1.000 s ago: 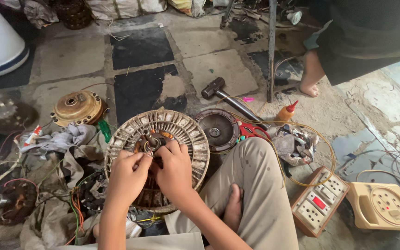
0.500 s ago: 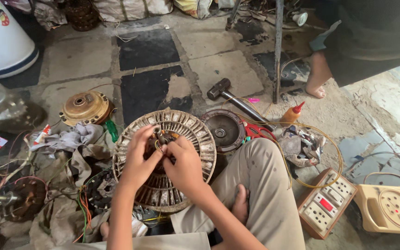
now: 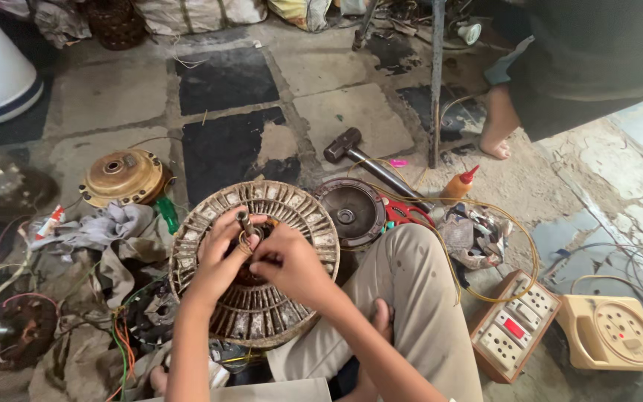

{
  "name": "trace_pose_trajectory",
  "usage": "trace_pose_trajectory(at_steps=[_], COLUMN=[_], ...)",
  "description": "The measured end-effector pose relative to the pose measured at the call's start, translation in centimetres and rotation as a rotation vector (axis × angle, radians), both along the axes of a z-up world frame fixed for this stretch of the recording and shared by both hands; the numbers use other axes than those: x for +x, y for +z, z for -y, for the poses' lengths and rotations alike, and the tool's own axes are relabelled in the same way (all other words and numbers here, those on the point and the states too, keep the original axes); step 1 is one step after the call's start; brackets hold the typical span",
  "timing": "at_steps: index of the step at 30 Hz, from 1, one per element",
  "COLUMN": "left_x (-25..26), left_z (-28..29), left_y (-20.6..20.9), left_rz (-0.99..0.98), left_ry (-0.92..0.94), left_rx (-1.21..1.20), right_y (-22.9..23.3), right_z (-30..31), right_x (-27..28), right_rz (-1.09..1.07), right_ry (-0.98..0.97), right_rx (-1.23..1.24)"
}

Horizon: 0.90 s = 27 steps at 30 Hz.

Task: The person sits on the floor and works on a large circular electrical component, manipulating wires and parts with their hands. They also handle a smaller cylindrical component and a piece of cloth, moving items around on the floor.

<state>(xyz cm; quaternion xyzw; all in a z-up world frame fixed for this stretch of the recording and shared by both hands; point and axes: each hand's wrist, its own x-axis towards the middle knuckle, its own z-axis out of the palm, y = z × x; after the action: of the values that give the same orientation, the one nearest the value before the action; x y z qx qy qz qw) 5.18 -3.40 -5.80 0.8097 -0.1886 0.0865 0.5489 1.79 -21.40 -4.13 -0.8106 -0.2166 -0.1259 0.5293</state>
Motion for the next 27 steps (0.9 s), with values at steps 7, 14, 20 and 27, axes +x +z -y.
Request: trace_pose_trajectory(at_steps=[7, 14, 20, 27], left_x=[-0.3, 0.0, -2.3, -5.2], left_z=[0.7, 0.9, -2.6, -0.9], left_y=[-0.5, -2.0, -0.6, 3.0], left_rz=[0.045, -0.113, -0.338, -0.115], left_ry=[0.059, 0.058, 0.167, 0.276], left_rx=[-0.013, -0.242, -0.425, 0.168], right_y=[-1.0, -5.4, -3.6, 1.5], right_z=[-0.7, 2.3, 5.6, 7.6], right_x=[-0.4, -0.8, -1.0, -1.7], right_rz=[-0.14, -0.501, -0.589, -0.269], right_ry=[0.0, 0.092, 0.009, 0.324], right_rx=[0.155, 0.438, 0.342, -0.035])
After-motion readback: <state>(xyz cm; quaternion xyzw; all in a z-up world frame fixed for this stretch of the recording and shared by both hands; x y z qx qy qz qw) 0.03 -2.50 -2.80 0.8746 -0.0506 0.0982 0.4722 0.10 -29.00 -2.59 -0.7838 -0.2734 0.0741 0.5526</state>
